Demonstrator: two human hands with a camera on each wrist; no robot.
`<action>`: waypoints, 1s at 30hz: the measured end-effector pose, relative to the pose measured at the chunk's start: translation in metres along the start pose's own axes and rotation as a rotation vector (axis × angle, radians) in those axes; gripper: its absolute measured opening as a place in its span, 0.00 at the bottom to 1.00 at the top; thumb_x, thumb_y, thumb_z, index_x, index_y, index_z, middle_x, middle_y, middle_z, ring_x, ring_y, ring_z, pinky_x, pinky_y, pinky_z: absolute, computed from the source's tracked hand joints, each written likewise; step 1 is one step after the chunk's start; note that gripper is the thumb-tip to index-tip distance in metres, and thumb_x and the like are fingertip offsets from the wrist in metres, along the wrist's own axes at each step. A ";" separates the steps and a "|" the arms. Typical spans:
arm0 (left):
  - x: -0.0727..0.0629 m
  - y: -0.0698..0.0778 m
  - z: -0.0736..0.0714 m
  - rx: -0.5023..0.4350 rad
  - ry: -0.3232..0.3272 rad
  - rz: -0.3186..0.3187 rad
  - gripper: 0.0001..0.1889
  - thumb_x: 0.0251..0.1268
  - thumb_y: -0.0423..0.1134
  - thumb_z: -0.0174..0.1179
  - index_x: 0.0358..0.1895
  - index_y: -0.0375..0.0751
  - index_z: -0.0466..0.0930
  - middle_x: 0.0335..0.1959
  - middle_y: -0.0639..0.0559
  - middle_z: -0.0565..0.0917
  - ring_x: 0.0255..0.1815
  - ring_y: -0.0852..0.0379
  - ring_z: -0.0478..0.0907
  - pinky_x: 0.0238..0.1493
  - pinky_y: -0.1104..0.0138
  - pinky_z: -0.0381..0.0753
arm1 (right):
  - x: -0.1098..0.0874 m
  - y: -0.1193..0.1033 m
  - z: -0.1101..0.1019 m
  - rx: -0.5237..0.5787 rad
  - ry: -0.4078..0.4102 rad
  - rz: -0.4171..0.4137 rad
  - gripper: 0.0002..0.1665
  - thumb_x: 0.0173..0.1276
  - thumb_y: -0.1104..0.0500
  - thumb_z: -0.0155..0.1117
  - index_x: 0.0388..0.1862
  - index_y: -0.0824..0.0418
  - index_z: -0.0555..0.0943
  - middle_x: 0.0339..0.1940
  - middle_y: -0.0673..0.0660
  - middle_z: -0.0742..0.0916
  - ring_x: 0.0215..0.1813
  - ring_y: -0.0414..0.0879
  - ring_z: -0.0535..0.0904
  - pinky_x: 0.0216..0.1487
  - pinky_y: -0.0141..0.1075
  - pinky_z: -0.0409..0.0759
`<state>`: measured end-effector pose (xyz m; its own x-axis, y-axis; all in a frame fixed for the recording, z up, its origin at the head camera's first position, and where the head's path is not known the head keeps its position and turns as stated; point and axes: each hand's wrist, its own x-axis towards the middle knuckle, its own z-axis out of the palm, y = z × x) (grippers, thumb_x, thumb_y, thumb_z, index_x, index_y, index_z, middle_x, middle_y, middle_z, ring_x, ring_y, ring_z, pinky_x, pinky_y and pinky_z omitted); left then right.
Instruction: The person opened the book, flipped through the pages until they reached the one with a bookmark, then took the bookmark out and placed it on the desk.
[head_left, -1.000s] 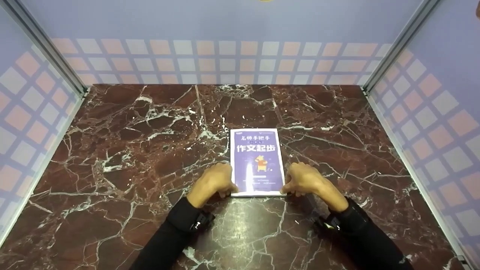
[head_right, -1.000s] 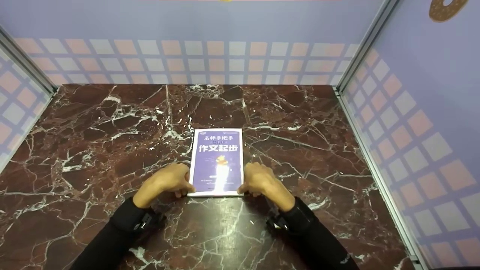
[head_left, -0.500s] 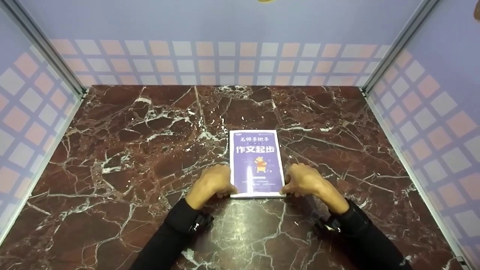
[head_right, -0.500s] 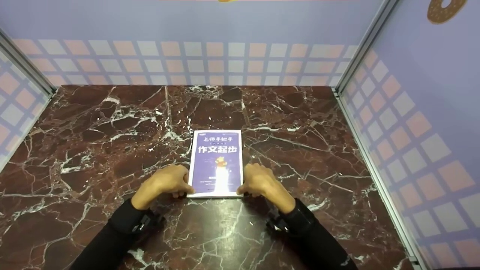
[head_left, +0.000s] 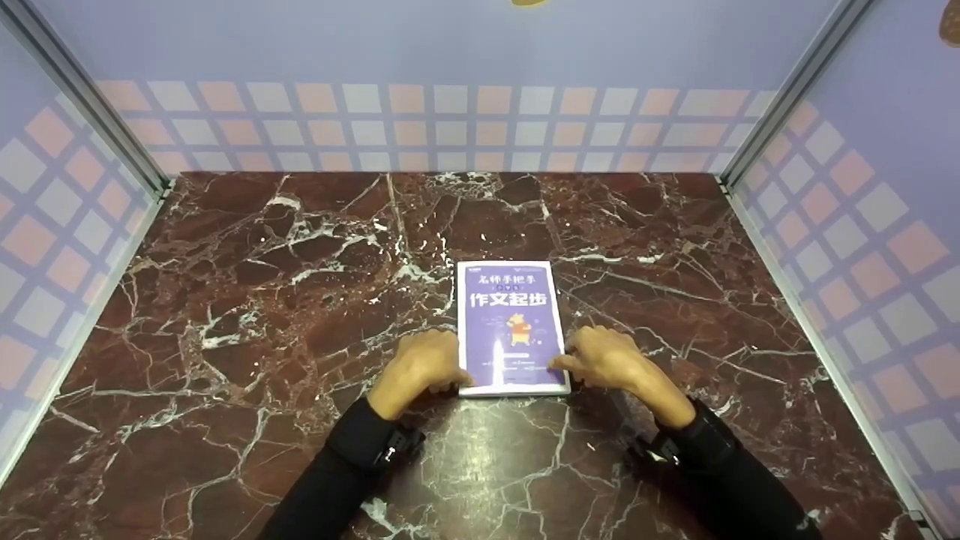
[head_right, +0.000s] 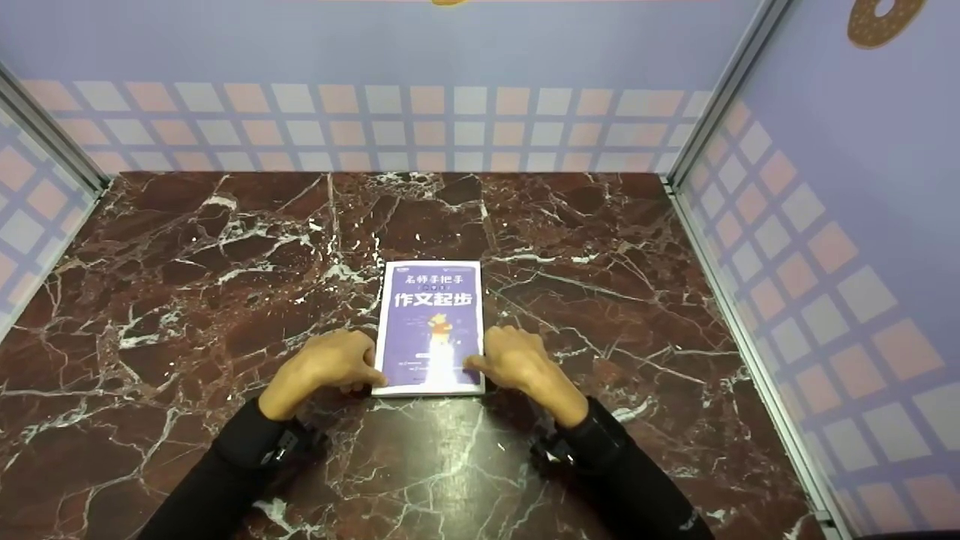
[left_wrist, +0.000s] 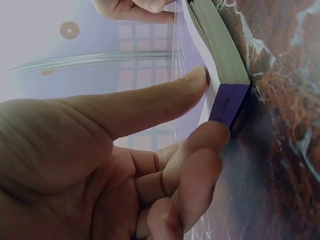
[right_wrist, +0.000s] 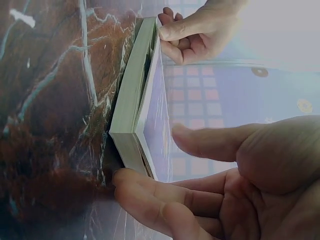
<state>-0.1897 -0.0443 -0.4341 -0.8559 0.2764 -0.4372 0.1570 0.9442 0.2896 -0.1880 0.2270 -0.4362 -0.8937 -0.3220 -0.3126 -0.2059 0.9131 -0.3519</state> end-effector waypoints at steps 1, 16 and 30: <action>0.000 0.000 0.000 -0.002 -0.002 0.003 0.22 0.58 0.55 0.75 0.20 0.45 0.77 0.15 0.54 0.79 0.14 0.60 0.70 0.19 0.70 0.68 | 0.000 0.000 0.000 0.001 0.003 -0.004 0.19 0.72 0.43 0.67 0.31 0.55 0.88 0.18 0.46 0.86 0.19 0.41 0.79 0.30 0.43 0.79; -0.005 0.001 -0.006 -0.036 0.050 0.042 0.20 0.65 0.57 0.69 0.29 0.43 0.83 0.14 0.56 0.73 0.13 0.61 0.64 0.18 0.70 0.63 | -0.005 0.000 -0.003 0.050 0.049 -0.030 0.19 0.77 0.45 0.62 0.32 0.56 0.87 0.20 0.48 0.86 0.19 0.39 0.81 0.37 0.47 0.84; -0.008 0.003 -0.011 -0.179 0.122 0.001 0.22 0.67 0.55 0.68 0.21 0.46 0.75 0.14 0.57 0.68 0.14 0.62 0.60 0.16 0.71 0.57 | -0.013 -0.005 -0.007 0.119 0.146 -0.057 0.15 0.74 0.49 0.67 0.36 0.58 0.90 0.18 0.50 0.86 0.17 0.39 0.80 0.27 0.40 0.82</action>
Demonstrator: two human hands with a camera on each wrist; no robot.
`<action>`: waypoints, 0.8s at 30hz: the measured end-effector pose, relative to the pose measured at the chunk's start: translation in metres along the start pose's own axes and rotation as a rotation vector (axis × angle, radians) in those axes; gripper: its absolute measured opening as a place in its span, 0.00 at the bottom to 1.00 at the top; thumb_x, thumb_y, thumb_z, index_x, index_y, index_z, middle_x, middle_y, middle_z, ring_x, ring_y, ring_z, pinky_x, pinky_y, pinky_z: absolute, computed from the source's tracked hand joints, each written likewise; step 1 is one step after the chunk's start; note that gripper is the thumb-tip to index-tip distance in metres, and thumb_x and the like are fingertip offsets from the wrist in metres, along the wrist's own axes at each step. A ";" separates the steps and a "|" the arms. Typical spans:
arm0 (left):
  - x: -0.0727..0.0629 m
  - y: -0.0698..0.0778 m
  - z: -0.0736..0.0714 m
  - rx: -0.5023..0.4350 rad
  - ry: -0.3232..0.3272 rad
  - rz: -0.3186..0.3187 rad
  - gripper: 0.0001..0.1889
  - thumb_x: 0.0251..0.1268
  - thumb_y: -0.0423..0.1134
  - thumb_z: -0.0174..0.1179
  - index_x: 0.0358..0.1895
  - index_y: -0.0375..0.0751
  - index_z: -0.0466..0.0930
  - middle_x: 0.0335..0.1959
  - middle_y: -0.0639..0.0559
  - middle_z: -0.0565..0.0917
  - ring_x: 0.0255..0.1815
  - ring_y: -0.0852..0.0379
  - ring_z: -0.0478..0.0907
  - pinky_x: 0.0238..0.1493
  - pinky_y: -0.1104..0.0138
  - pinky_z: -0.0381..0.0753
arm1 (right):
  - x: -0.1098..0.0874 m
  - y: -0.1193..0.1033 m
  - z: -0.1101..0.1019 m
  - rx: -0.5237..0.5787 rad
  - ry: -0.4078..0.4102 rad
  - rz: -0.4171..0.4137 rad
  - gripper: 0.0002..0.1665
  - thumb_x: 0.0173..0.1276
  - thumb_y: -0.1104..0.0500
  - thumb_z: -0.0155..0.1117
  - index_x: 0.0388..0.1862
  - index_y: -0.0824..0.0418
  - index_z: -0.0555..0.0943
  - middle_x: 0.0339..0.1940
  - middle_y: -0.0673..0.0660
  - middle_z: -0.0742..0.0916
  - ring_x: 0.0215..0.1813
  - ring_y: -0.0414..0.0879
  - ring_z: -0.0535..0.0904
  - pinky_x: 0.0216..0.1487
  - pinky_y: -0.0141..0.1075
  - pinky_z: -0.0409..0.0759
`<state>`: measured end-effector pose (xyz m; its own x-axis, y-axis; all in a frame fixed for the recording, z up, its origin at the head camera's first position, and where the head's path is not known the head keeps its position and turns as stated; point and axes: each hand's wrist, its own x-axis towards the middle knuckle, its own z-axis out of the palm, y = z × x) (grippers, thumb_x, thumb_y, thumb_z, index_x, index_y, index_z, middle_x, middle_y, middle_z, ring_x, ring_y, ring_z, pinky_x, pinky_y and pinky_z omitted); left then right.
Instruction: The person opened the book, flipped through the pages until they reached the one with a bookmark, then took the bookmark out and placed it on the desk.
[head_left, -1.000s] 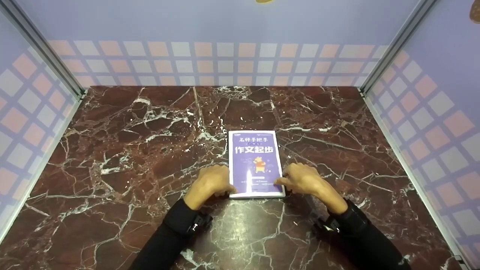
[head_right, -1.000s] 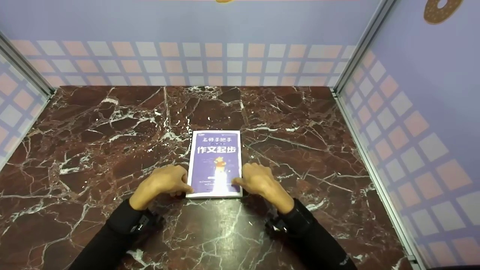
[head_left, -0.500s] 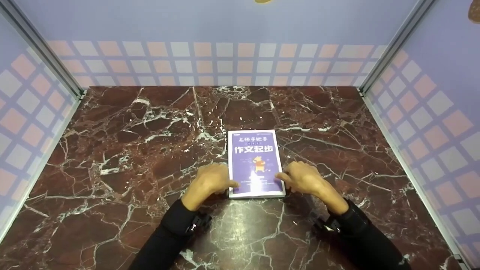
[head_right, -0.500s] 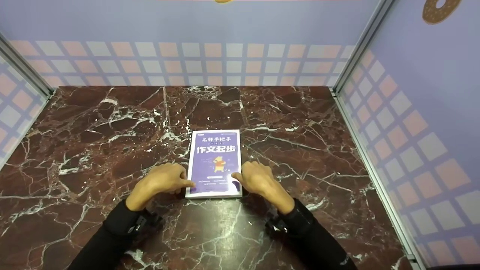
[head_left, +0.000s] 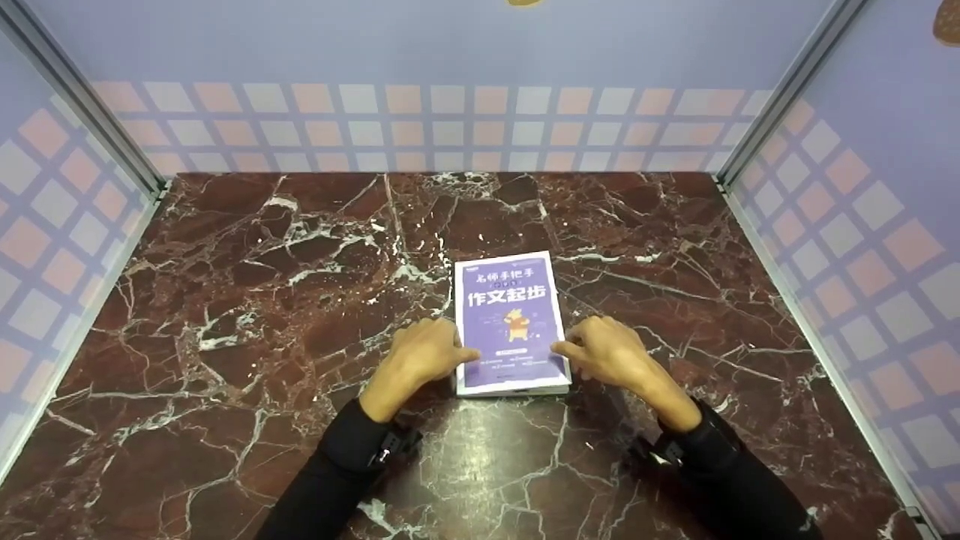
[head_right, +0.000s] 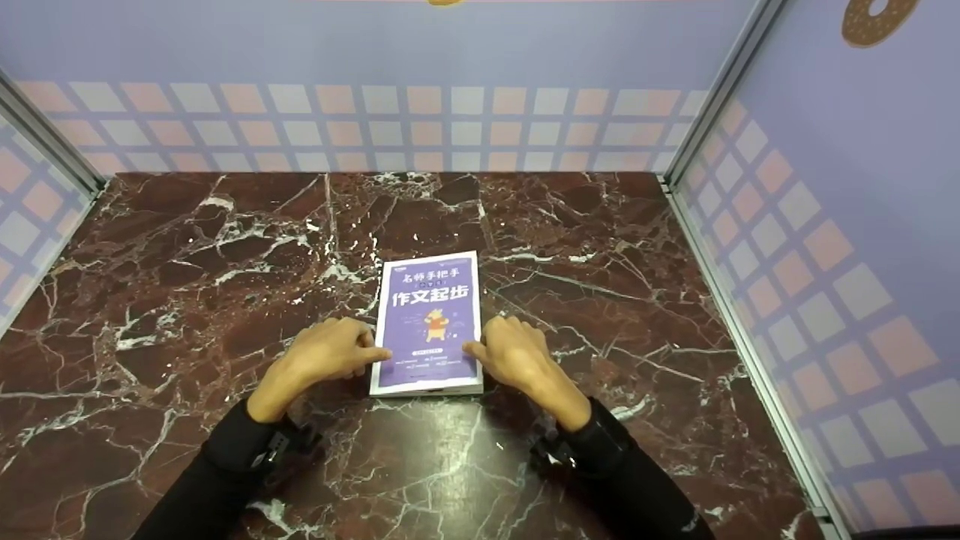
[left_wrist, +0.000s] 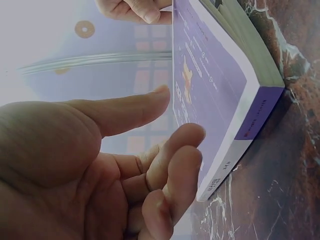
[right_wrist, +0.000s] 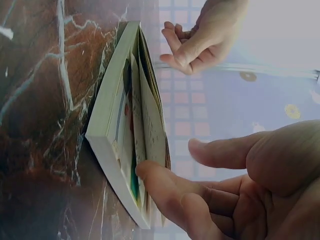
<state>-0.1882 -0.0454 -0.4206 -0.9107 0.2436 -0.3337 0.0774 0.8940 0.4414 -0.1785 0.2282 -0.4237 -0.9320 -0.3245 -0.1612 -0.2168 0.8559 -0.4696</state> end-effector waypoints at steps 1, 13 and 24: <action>-0.001 0.000 0.000 -0.001 0.001 0.001 0.23 0.67 0.55 0.68 0.20 0.46 0.74 0.14 0.58 0.68 0.14 0.62 0.61 0.16 0.71 0.57 | -0.001 -0.001 0.001 -0.010 0.009 -0.004 0.14 0.73 0.49 0.68 0.36 0.58 0.90 0.17 0.49 0.86 0.17 0.39 0.79 0.28 0.40 0.82; -0.004 0.001 0.000 -0.026 0.022 0.023 0.24 0.66 0.55 0.69 0.18 0.48 0.72 0.14 0.59 0.67 0.15 0.62 0.60 0.16 0.71 0.58 | -0.001 -0.003 0.006 -0.070 0.092 -0.030 0.11 0.67 0.53 0.74 0.29 0.57 0.86 0.17 0.48 0.81 0.20 0.42 0.72 0.26 0.41 0.75; -0.003 0.003 0.000 -0.020 0.082 0.036 0.16 0.65 0.54 0.70 0.37 0.43 0.87 0.25 0.54 0.82 0.21 0.58 0.74 0.23 0.68 0.70 | -0.001 -0.001 -0.002 0.412 -0.035 0.010 0.18 0.68 0.67 0.70 0.52 0.73 0.74 0.29 0.60 0.85 0.20 0.44 0.78 0.19 0.43 0.83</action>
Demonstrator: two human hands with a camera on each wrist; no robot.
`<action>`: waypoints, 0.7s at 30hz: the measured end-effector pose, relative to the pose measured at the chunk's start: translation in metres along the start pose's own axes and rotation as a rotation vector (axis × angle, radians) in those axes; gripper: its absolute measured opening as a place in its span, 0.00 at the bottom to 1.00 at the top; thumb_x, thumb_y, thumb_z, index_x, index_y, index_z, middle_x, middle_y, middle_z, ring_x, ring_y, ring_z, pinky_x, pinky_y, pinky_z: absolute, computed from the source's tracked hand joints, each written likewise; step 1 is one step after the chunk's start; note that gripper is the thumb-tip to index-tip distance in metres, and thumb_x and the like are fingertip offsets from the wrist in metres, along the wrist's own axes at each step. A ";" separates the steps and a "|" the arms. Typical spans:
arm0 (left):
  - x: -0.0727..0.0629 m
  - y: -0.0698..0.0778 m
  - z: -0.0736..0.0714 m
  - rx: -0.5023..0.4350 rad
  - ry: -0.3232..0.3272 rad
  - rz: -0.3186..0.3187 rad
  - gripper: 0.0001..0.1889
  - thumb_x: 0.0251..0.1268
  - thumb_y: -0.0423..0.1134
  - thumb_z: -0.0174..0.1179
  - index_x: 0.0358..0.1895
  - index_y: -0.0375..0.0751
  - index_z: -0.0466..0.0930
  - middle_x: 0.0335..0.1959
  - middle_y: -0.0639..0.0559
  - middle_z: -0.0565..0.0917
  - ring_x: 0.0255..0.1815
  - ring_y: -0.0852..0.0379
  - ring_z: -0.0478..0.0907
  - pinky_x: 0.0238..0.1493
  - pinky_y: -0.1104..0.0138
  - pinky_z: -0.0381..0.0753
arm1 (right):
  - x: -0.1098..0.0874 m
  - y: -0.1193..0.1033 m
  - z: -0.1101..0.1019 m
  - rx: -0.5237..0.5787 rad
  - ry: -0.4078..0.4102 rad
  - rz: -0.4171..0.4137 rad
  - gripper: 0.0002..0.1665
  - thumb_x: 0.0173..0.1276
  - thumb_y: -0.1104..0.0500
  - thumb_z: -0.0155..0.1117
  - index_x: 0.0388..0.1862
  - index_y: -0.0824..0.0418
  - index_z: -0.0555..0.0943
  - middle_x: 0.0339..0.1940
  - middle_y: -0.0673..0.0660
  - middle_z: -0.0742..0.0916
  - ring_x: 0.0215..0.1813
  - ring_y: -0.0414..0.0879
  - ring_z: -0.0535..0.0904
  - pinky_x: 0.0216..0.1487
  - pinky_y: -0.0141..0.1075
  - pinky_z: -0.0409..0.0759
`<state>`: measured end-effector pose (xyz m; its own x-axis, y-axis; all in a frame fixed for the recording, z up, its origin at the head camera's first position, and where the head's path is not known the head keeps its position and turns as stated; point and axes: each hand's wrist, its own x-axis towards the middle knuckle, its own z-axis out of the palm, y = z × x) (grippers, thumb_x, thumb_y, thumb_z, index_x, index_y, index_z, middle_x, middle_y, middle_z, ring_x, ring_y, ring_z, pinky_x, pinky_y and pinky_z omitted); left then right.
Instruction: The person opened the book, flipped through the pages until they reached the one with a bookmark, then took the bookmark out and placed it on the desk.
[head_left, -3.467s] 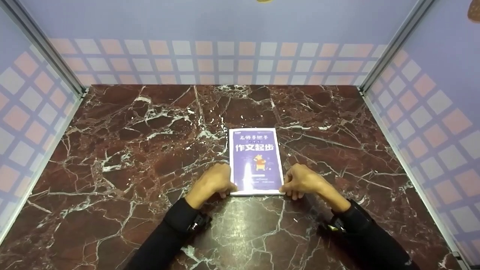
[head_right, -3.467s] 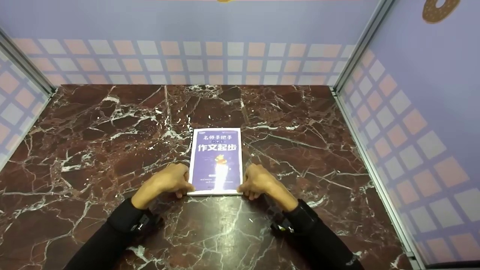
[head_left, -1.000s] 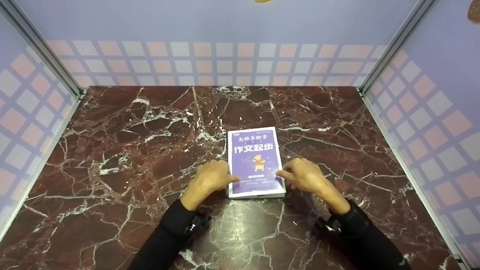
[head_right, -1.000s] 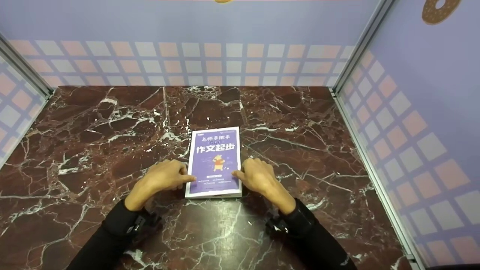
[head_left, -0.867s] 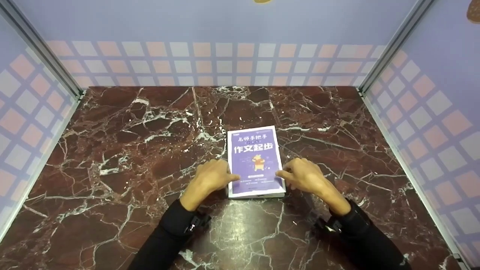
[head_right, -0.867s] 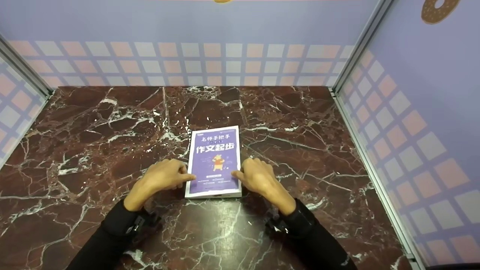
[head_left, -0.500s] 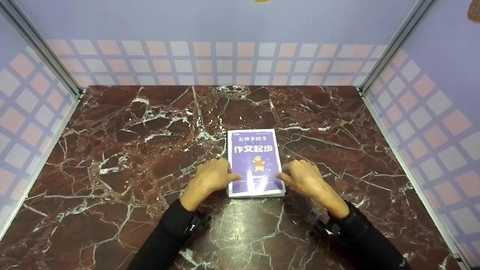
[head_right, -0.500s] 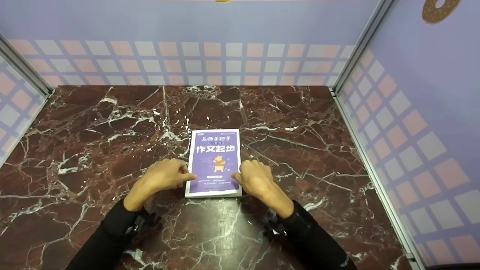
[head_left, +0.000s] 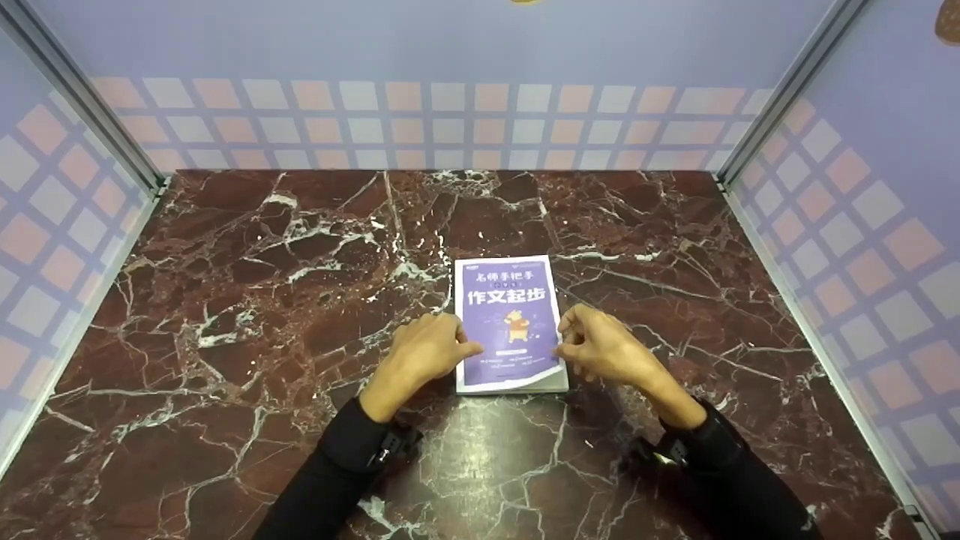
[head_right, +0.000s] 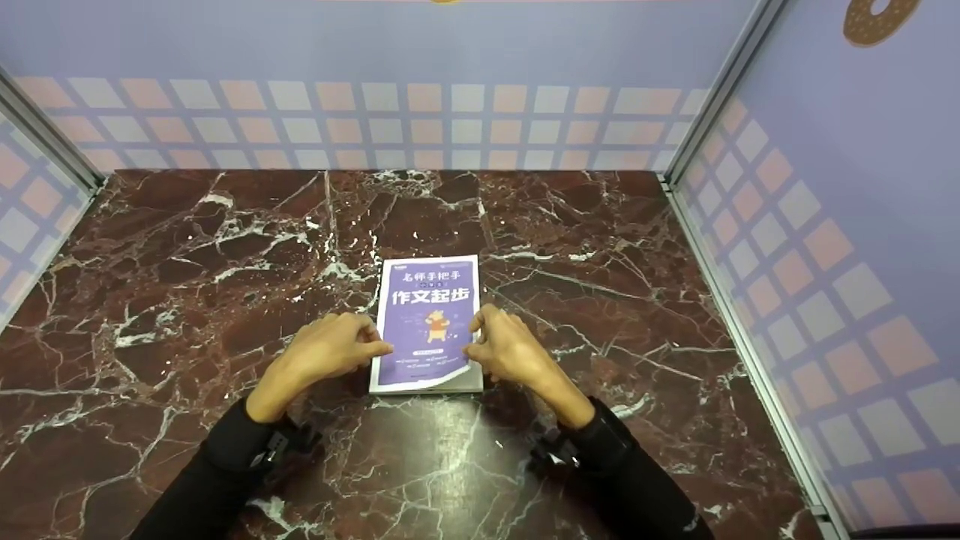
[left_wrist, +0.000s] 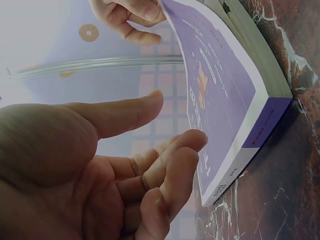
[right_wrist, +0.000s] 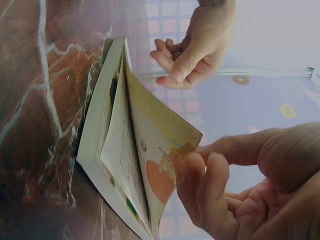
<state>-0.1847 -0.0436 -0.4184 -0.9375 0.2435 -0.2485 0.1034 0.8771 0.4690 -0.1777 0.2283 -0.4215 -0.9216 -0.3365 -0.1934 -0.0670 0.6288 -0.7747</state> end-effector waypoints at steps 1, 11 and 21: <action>0.000 0.000 0.000 0.003 0.001 0.000 0.17 0.65 0.54 0.70 0.39 0.43 0.87 0.26 0.54 0.82 0.22 0.57 0.75 0.23 0.67 0.71 | 0.000 0.000 -0.001 0.032 -0.013 0.002 0.16 0.68 0.68 0.69 0.49 0.72 0.74 0.29 0.59 0.84 0.20 0.44 0.78 0.20 0.45 0.84; 0.001 0.001 -0.001 0.000 0.002 0.005 0.17 0.66 0.54 0.70 0.42 0.44 0.87 0.28 0.53 0.83 0.24 0.56 0.77 0.25 0.65 0.73 | 0.003 0.002 -0.005 0.114 -0.069 0.013 0.09 0.67 0.68 0.69 0.39 0.67 0.76 0.28 0.59 0.84 0.20 0.45 0.80 0.21 0.40 0.85; 0.000 0.002 -0.001 -0.009 0.022 0.024 0.16 0.65 0.55 0.70 0.43 0.45 0.88 0.31 0.52 0.84 0.24 0.56 0.76 0.25 0.65 0.72 | 0.008 0.009 -0.005 0.272 -0.041 0.009 0.13 0.67 0.69 0.70 0.38 0.67 0.72 0.28 0.63 0.84 0.22 0.46 0.81 0.25 0.47 0.87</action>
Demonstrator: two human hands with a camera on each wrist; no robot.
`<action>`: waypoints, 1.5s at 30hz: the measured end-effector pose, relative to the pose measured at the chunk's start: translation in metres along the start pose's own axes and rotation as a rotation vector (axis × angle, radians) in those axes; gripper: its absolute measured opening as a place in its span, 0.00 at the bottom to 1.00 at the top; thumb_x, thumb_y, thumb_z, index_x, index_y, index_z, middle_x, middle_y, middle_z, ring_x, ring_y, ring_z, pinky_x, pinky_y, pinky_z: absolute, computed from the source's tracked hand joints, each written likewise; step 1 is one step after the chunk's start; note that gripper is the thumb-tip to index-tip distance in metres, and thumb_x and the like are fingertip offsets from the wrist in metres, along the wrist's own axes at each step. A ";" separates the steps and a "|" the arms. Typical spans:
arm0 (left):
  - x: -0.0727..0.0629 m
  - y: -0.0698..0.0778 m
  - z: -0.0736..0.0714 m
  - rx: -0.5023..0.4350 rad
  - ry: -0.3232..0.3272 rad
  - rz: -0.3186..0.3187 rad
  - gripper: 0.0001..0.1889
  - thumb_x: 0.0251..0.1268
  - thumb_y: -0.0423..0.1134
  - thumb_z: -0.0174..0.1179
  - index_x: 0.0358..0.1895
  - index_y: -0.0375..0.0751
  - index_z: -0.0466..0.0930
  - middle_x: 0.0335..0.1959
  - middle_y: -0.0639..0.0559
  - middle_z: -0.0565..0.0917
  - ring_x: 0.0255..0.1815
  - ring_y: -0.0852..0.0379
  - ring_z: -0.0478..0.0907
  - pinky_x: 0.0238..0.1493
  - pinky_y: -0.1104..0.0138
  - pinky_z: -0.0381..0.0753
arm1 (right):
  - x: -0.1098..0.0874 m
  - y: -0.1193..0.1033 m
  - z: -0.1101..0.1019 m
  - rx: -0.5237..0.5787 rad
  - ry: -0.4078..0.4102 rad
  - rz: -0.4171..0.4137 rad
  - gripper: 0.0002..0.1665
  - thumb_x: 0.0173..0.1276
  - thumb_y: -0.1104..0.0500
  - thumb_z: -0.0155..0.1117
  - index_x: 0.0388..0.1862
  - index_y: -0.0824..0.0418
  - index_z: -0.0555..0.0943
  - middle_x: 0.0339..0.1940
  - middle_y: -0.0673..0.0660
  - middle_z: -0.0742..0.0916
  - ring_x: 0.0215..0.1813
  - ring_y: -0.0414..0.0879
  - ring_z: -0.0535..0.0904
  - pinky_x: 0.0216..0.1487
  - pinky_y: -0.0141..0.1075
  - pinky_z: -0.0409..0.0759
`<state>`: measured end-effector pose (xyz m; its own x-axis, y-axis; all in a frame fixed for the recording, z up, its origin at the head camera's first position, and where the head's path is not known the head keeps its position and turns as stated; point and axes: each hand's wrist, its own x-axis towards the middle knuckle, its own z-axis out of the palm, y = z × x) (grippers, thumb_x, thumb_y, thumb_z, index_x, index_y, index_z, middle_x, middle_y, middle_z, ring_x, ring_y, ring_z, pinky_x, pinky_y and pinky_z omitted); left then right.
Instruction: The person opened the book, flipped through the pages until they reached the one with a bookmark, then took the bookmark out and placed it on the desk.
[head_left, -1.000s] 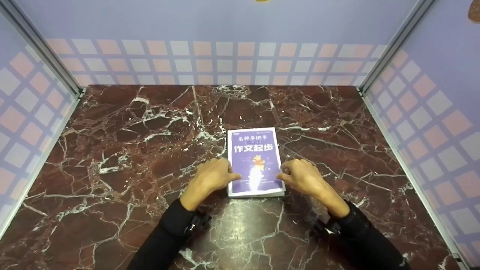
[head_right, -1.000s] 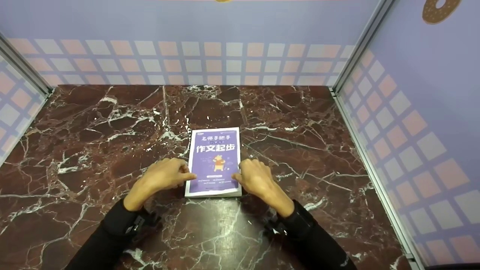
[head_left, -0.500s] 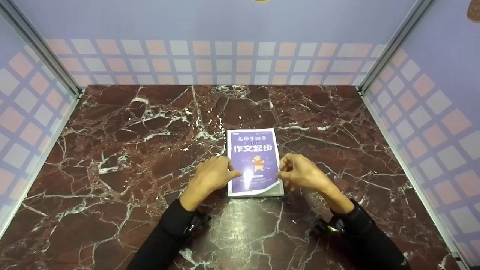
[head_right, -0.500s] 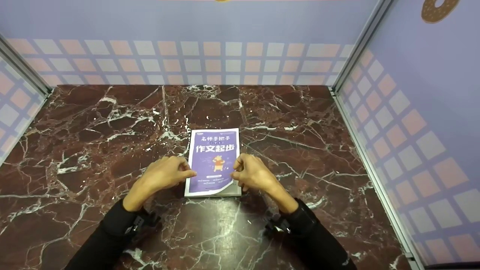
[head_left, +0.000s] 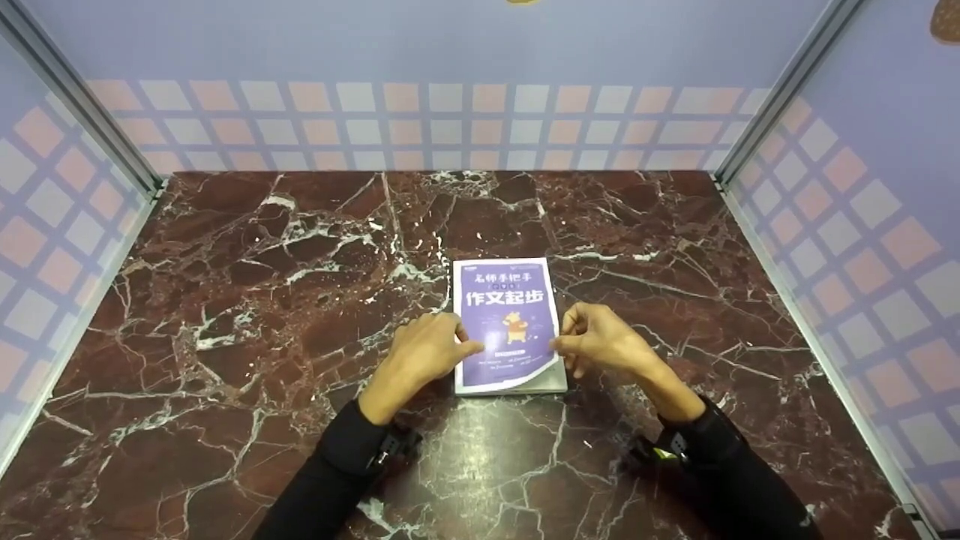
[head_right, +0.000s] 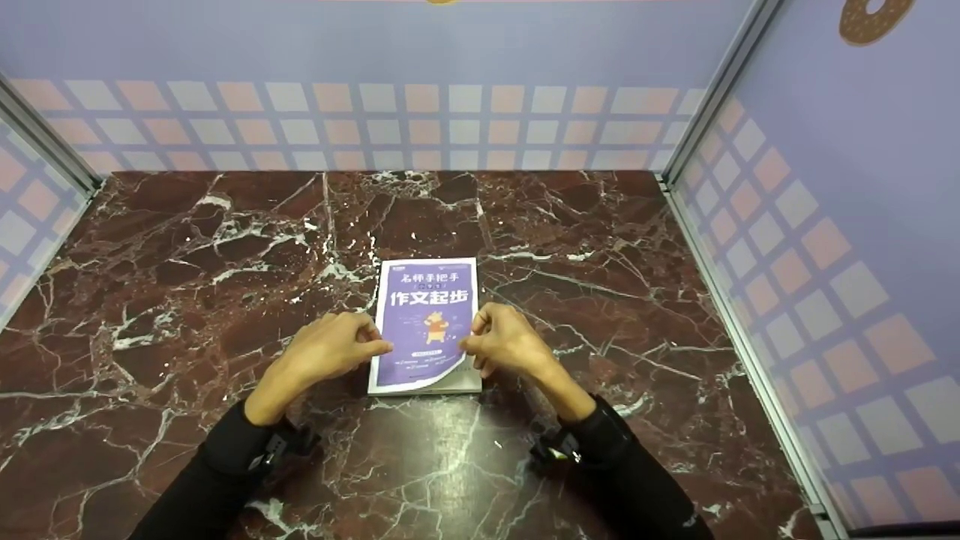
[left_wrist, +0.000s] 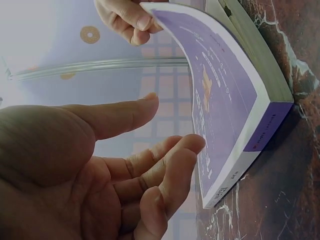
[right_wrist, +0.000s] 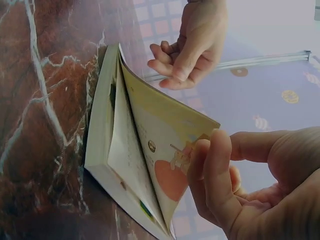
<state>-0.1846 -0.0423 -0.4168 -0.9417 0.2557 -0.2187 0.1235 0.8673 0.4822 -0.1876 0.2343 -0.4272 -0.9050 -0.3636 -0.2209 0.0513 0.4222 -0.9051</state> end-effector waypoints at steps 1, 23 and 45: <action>0.000 0.000 0.000 -0.006 0.003 0.005 0.16 0.66 0.54 0.69 0.42 0.46 0.88 0.31 0.52 0.84 0.24 0.56 0.76 0.24 0.65 0.72 | 0.001 0.001 0.001 0.025 0.003 0.004 0.13 0.67 0.69 0.70 0.39 0.67 0.71 0.28 0.63 0.84 0.22 0.47 0.81 0.26 0.48 0.87; -0.005 0.012 0.006 -0.176 -0.043 0.070 0.13 0.68 0.51 0.69 0.42 0.45 0.86 0.28 0.56 0.83 0.21 0.62 0.72 0.20 0.71 0.68 | 0.005 0.005 0.004 0.091 0.028 0.039 0.26 0.64 0.73 0.71 0.54 0.78 0.67 0.30 0.64 0.87 0.21 0.46 0.82 0.28 0.49 0.87; -0.004 0.010 0.006 -0.173 -0.049 0.080 0.13 0.68 0.51 0.69 0.42 0.45 0.86 0.33 0.55 0.86 0.24 0.60 0.77 0.24 0.70 0.74 | 0.000 0.002 0.010 -0.315 0.189 -0.068 0.09 0.69 0.57 0.71 0.33 0.62 0.90 0.28 0.55 0.87 0.27 0.42 0.75 0.30 0.34 0.75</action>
<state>-0.1781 -0.0321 -0.4167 -0.9143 0.3448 -0.2126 0.1378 0.7583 0.6371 -0.1835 0.2267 -0.4324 -0.9653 -0.2527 -0.0664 -0.1179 0.6479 -0.7525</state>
